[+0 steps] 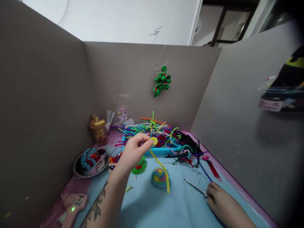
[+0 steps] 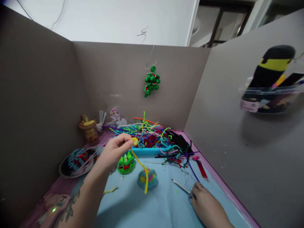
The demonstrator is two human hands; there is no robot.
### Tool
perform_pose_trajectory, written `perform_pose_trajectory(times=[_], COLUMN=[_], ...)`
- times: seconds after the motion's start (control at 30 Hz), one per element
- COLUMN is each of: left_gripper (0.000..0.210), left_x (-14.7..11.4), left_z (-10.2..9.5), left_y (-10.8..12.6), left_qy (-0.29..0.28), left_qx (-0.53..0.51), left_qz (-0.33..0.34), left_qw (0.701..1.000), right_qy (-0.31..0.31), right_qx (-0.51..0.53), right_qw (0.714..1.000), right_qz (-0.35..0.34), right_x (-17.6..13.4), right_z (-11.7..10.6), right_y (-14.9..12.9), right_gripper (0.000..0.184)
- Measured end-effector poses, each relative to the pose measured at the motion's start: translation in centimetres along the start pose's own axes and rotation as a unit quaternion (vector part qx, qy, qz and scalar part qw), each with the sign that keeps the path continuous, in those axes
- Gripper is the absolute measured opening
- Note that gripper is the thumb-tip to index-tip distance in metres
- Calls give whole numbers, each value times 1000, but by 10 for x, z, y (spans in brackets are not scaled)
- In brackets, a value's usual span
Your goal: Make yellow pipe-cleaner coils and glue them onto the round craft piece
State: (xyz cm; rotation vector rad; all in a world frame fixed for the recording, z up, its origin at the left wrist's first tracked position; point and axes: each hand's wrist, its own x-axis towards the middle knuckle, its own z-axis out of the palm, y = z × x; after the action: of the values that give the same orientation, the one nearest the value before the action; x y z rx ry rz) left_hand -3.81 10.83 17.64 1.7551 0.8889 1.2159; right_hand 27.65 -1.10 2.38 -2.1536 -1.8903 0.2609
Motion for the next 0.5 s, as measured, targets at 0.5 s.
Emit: perform_pose_trajectory(times=[0.5], left_gripper=[26], left_x=[-76], left_z=[82], left_y=[-35], left_qy=[-95], left_qx=[-329], left_qz=[-269], left_qw=[900], right_qy=[-371], right_qx=[731], right_qw=[573], right_qz=[-21], right_x=[18], right_z=[-11], right_y=[-129], right_gripper=[30])
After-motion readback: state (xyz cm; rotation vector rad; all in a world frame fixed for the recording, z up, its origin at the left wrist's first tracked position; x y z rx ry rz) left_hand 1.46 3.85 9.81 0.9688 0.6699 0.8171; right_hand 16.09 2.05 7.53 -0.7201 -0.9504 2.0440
